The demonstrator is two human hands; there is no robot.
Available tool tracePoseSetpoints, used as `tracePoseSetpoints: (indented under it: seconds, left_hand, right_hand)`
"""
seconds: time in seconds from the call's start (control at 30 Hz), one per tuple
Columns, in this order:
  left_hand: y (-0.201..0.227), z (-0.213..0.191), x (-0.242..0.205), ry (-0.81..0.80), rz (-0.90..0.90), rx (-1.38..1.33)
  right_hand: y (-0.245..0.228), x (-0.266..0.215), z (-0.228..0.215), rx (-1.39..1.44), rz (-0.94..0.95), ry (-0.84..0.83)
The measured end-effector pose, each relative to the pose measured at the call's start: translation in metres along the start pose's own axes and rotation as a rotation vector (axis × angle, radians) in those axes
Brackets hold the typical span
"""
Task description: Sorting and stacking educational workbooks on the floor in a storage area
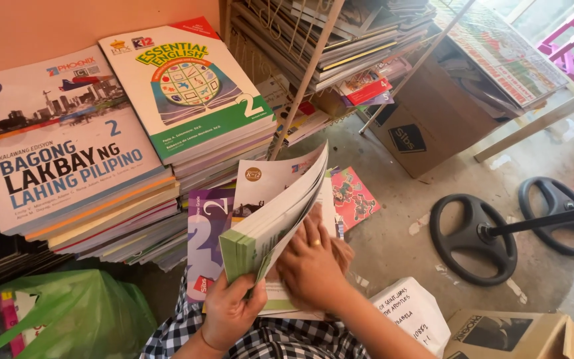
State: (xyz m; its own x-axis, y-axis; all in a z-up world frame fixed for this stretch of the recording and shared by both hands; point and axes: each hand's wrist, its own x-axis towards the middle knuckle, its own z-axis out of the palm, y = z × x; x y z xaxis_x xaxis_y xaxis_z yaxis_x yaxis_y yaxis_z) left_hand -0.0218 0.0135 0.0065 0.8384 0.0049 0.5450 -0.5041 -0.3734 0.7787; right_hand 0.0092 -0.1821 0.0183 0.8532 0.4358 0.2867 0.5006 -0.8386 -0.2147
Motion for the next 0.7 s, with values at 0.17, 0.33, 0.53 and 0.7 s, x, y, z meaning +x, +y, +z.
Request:
tracePoseSetpoints:
  seconds: [0.17,0.33,0.53,0.7]
  left_hand:
    - [-0.005,-0.001,-0.004,0.002,-0.006,-0.032]
    - [-0.008,-0.001,-0.006,-0.008,0.025,-0.026]
    - [-0.006,-0.002,-0.005,0.045,0.031,-0.008]
    - [-0.003,-0.002,-0.002,0.069,0.045,-0.022]
  right_hand:
    - [0.043,0.059,0.011,-0.067,0.057,-0.099]
    - [0.056,0.085,0.032,-0.020,0.001,-0.094]
    - [0.028,0.082,0.046,0.038,-0.084,-0.062]
    - [-0.008,0.055,0.045,0.083,-0.156,-0.041]
